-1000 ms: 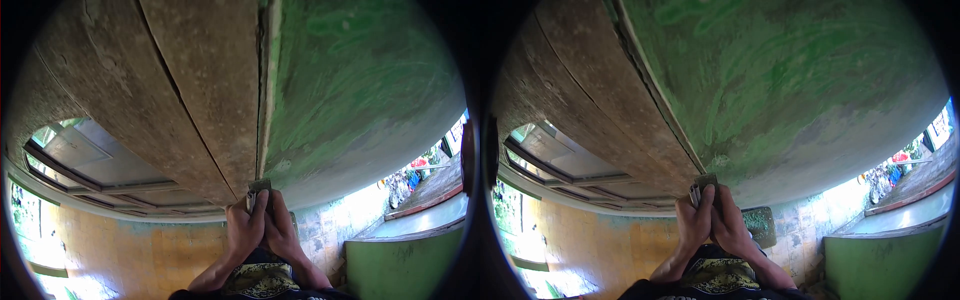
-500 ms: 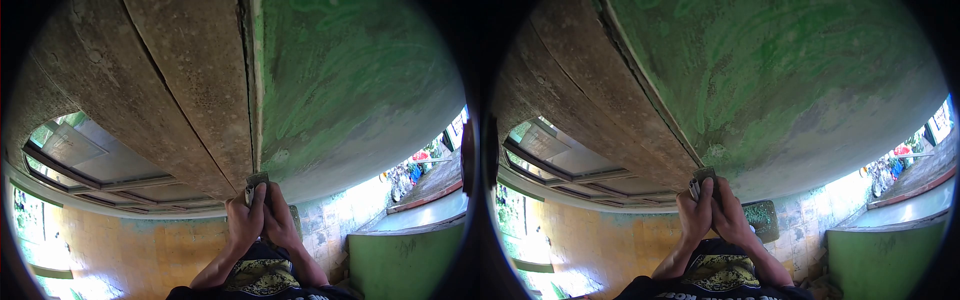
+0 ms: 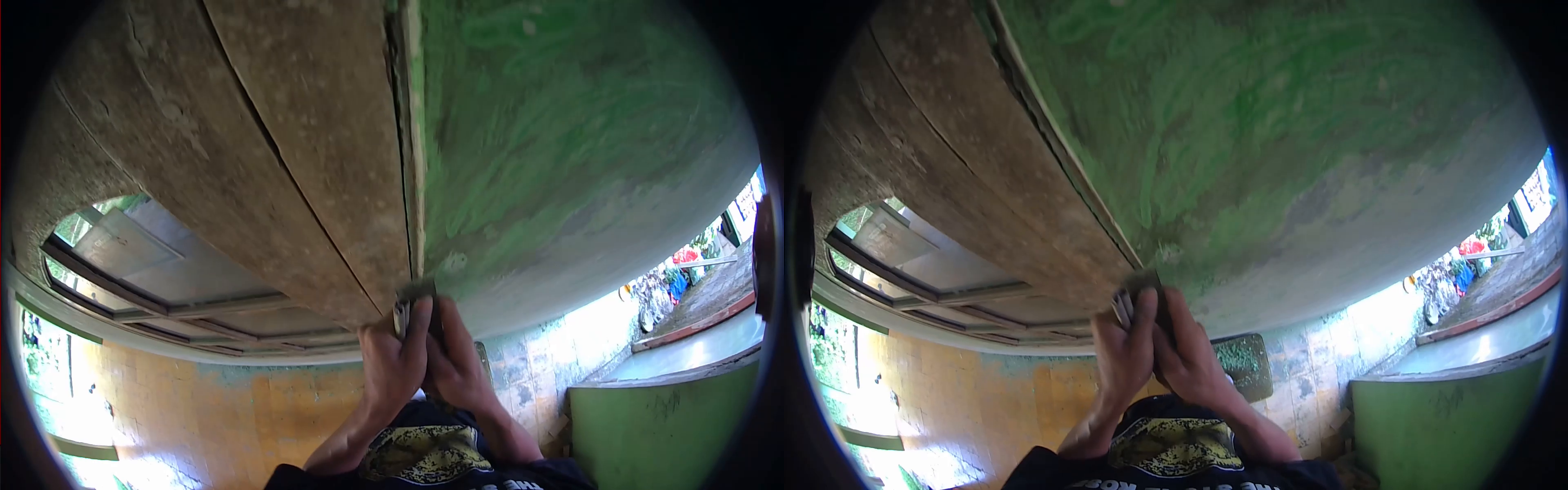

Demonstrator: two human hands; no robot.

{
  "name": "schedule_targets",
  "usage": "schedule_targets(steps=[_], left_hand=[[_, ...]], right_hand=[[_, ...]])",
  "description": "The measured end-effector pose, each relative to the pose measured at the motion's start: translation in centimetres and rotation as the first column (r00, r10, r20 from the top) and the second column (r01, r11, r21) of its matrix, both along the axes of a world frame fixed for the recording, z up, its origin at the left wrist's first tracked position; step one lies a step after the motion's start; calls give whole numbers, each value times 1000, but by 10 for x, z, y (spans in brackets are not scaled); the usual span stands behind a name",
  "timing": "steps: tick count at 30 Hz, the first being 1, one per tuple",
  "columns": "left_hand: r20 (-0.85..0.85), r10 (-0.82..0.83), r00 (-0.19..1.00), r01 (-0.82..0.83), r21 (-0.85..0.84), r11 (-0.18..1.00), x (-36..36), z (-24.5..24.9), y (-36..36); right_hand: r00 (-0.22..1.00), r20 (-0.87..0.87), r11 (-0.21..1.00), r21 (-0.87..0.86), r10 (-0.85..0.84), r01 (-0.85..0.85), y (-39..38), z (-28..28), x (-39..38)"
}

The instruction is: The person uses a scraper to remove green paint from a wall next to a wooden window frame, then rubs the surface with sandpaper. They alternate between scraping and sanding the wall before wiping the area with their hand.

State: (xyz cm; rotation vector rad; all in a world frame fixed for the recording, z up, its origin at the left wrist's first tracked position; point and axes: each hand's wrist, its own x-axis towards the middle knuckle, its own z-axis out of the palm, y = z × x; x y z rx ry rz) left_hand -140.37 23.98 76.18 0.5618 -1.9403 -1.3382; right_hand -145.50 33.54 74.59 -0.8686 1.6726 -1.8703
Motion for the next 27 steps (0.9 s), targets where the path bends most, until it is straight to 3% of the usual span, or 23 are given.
schedule_targets(steps=[1, 5, 7, 8, 10, 13, 17, 19, 23, 25, 27], left_hand=[[74, -11, 997, 11, 2, 1000, 4, -15, -1], [173, 2, 985, -11, 48, 999, 7, -7, 4], [121, -6, 993, 4, 13, 1000, 4, -7, 4], [123, -7, 992, 6, 13, 1000, 4, -11, 4], [111, 3, 994, 0, -24, 1000, 3, -21, 3], [70, 28, 997, -24, -62, 998, 0, -9, 4], [23, 7, 1000, -6, -18, 1000, -2, 16, 2], [89, -23, 996, 27, -42, 999, 2, -9, 1], [149, -9, 989, 1, 51, 999, 5, -7, 4], [137, -29, 990, 29, 3, 1000, 4, -6, 3], [121, -22, 992, 23, -6, 1000, 3, -9, 4]], right_hand=[[988, 146, 996, 73, 39, -50, 4, -2, 3], [989, 145, 999, 23, 32, -35, 3, -12, 8], [994, -103, 997, -70, -44, 37, -2, -25, 5], [994, -101, 997, -70, -45, 38, 0, -22, 2], [991, 125, 996, 57, 54, -62, 5, -15, -1], [1000, -20, 998, -55, 22, -24, -1, -14, -3], [997, -71, 998, -48, 25, -29, 0, 13, -6], [970, 235, 996, 50, 64, -78, 7, 0, 2], [978, 205, 1000, 12, 21, -24, 5, -8, 8], [998, 61, 999, -31, -9, 11, 2, -13, 6], [999, 37, 999, -43, -13, 14, 1, -17, 4]])
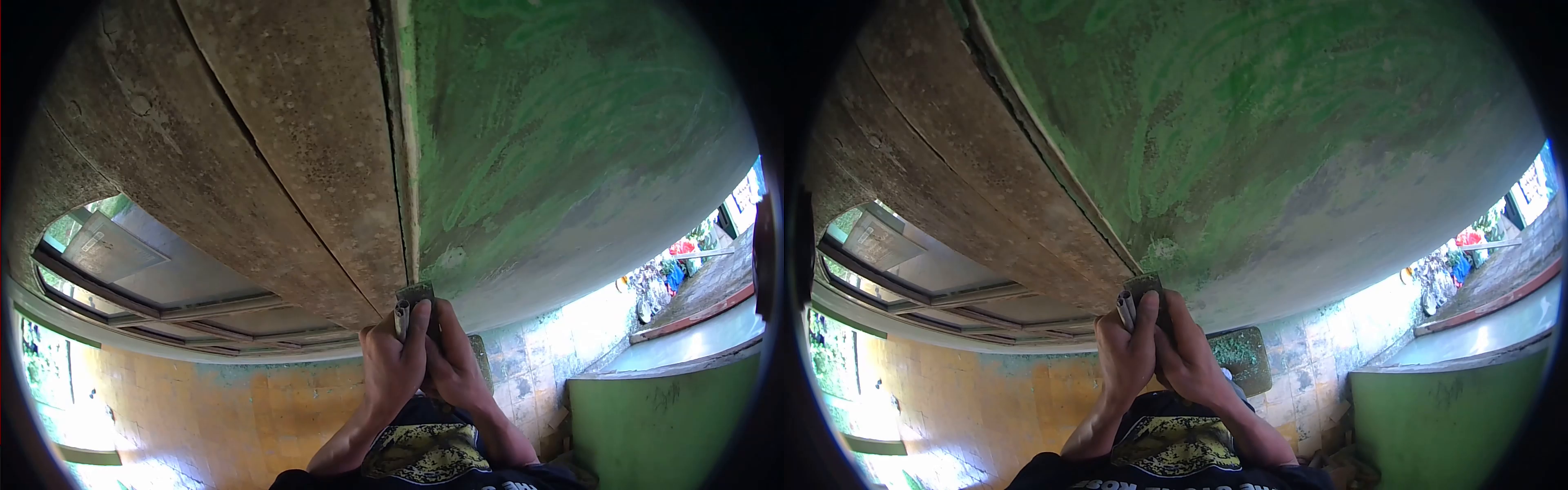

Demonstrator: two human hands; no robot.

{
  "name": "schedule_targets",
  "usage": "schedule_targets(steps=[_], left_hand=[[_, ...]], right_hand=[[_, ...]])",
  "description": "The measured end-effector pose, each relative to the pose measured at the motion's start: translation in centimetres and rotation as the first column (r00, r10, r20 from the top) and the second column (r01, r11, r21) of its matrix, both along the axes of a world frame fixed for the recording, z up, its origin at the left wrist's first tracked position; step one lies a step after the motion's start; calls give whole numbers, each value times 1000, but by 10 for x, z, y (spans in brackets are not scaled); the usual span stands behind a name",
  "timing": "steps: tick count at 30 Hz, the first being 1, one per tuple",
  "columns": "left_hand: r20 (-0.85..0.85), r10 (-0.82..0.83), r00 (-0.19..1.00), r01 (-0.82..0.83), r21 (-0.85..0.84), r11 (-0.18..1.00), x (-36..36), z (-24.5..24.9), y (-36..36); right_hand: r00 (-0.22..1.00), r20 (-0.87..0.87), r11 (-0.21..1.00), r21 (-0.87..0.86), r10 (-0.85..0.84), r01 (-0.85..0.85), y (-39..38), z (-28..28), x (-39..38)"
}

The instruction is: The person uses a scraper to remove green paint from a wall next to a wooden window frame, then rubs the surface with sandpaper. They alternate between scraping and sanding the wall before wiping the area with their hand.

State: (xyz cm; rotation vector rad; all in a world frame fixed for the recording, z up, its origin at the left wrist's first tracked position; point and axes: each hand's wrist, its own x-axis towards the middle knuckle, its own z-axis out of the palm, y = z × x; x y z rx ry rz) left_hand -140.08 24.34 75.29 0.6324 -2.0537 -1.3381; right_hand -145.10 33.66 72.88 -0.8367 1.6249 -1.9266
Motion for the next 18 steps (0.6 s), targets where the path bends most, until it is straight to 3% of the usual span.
schedule_targets(steps=[2, 5, 8, 10, 13, 18], left_hand=[[-22, 9, 1000, -9, 0, 1000, -1, 0, 1], [-16, 8, 1000, -8, -1, 1000, -1, 6, 1], [17, -1, 1000, 1, 1, 1000, 0, 7, 1], [-3, 24, 1000, -24, 11, 1000, -1, 3, 3], [-46, 16, 999, -14, 30, 999, -2, -9, 3], [-25, 25, 999, -24, 23, 999, -1, 0, 2]], right_hand=[[1000, -29, 1000, -5, -1, 1, 2, 3, -2], [996, 68, 997, 54, 54, -57, 5, 12, -2], [1000, 26, 999, 42, 16, -17, 3, 7, -1], [995, -98, 1000, 2, -23, 23, 2, 3, -2], [998, -70, 996, 88, -1, 7, 6, 6, -1], [999, -35, 998, 59, -13, 16, 4, 9, 2]])
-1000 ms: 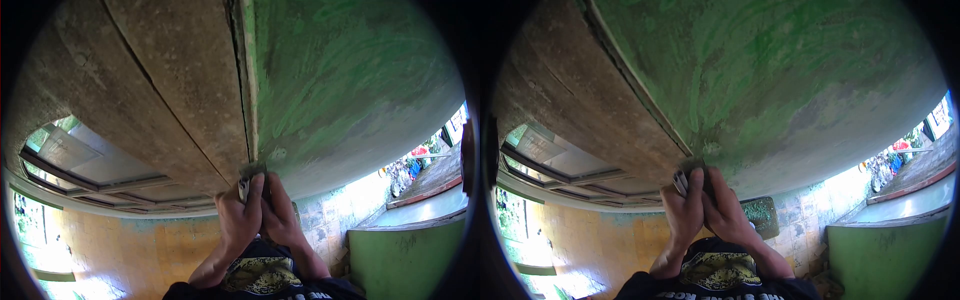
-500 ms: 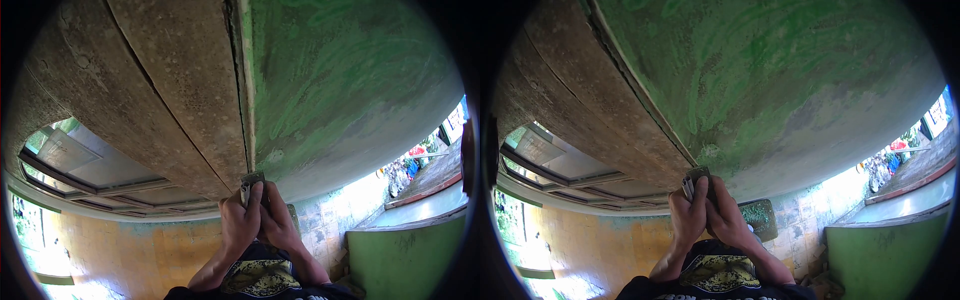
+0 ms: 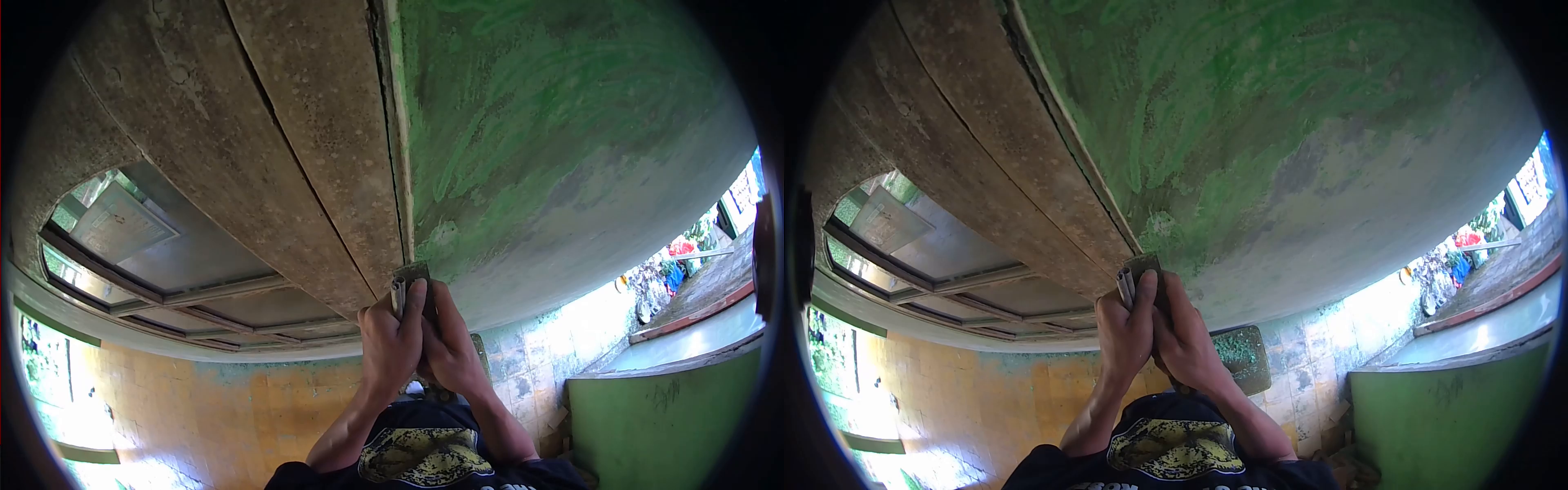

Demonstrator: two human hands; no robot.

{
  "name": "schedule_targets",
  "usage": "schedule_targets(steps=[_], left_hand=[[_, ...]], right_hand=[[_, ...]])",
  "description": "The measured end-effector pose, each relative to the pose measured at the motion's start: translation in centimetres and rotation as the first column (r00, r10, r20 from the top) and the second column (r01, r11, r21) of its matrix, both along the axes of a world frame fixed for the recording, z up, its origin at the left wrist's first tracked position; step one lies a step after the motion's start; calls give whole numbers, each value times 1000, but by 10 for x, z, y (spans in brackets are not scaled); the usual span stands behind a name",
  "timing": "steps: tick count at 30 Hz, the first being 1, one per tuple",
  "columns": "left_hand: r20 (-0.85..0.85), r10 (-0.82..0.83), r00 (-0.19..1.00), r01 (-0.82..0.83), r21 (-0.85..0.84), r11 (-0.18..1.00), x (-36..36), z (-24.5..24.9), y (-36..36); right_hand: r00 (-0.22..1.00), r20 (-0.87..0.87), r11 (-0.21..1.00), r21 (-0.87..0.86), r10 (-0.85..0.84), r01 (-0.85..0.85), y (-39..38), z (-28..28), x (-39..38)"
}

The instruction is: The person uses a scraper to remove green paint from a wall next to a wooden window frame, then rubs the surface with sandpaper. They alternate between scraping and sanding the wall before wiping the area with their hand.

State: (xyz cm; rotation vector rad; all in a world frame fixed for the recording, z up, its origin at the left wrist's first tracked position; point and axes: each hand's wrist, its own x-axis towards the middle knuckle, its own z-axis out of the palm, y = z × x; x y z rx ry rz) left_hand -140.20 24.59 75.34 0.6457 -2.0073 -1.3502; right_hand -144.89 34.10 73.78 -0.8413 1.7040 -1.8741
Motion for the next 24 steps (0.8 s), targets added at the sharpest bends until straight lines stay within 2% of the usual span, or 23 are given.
schedule_targets(steps=[8, 10, 16, 24], left_hand=[[-6, 23, 1000, -23, 13, 1000, -2, -7, 2], [-28, 16, 999, -16, -29, 999, 0, -9, 2], [4, -6, 1000, 6, -1, 1000, -1, -12, 0], [-2, -8, 1000, 8, -33, 999, 1, -9, -2]], right_hand=[[1000, -1, 1000, 12, 2, -2, -1, -10, -4], [1000, -22, 1000, 7, -10, 10, -1, -7, -1], [999, 33, 1000, 6, 17, -18, 0, -9, -4], [1000, -22, 1000, -14, -20, 20, -3, -17, -1]])
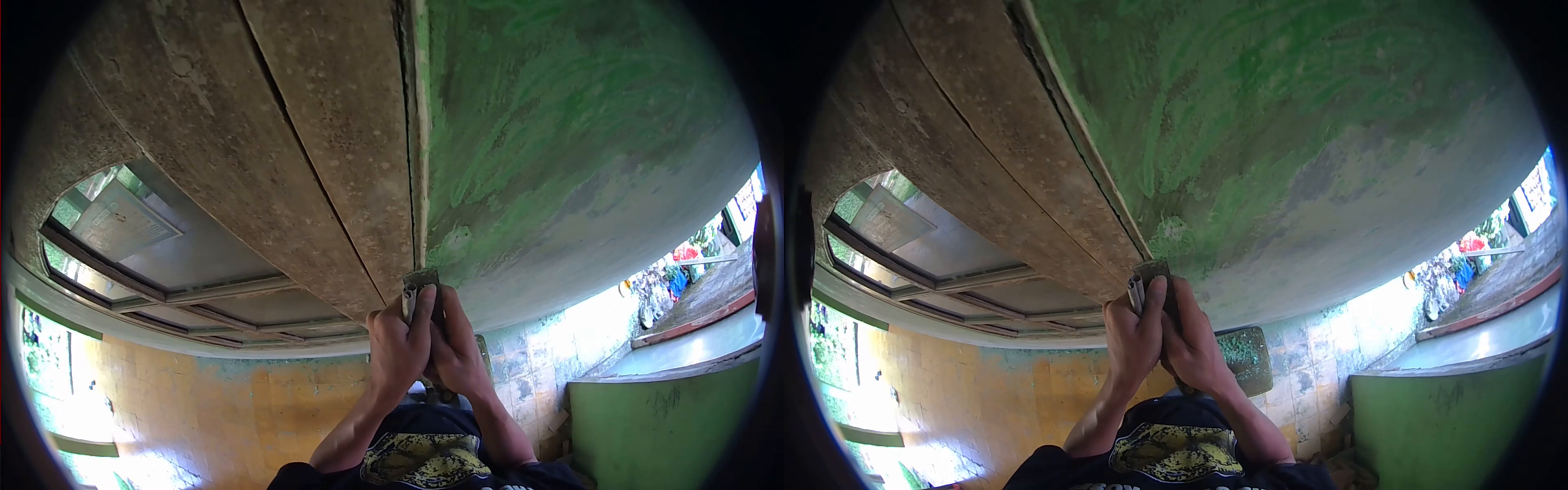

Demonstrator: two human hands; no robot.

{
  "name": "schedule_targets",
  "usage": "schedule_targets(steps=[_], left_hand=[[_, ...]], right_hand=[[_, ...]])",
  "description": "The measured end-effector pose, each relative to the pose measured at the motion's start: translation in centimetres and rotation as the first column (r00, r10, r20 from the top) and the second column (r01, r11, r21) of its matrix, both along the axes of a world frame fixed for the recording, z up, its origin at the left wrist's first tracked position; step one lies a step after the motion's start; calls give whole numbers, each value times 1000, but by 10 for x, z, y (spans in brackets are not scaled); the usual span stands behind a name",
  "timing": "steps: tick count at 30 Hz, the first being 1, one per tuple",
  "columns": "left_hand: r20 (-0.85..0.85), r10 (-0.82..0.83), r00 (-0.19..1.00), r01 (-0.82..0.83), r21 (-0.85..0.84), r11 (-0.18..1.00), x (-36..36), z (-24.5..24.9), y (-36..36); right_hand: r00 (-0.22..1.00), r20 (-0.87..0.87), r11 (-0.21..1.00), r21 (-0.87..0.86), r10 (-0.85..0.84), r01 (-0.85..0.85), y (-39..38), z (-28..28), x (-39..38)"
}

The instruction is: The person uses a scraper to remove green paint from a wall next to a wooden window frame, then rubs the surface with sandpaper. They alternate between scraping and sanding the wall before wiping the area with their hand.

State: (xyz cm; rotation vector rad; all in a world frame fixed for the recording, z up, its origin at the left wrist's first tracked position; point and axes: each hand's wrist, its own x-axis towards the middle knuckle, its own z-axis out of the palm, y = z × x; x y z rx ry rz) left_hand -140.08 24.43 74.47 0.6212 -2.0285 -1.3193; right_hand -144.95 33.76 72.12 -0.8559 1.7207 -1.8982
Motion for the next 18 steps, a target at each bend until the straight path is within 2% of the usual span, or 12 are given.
schedule_targets(steps=[2, 4, 8, 10, 13, 15, 17, 18], left_hand=[[9, -13, 1000, 13, -18, 1000, 0, -5, 1], [-58, 13, 998, -16, -54, 998, -5, -20, 0], [-28, 12, 1000, -13, -31, 999, -3, 14, 0], [0, -16, 1000, 16, 1, 1000, -2, 31, -4], [-10, 26, 1000, -27, -91, 996, -1, -7, 0], [-39, 24, 999, -27, -67, 997, -1, -7, 0], [77, -14, 997, 16, -22, 1000, 3, 1, -1], [84, -15, 996, 17, -20, 1000, 3, -3, -1]], right_hand=[[1000, -18, 1000, -8, -12, 12, 1, -5, -1], [1000, -18, 1000, 4, 13, -12, 1, -5, -5], [995, -97, 1000, 29, 1, 2, 1, 19, -8], [998, 11, 998, 34, 58, -59, -1, 36, -8], [996, 88, 996, 88, 27, -34, 2, 6, 0], [998, 59, 999, 49, 13, -16, -1, 4, 3], [999, 33, 1000, 10, 5, -5, -2, 2, 3], [1000, 25, 1000, -3, 7, -6, -1, -1, 3]])
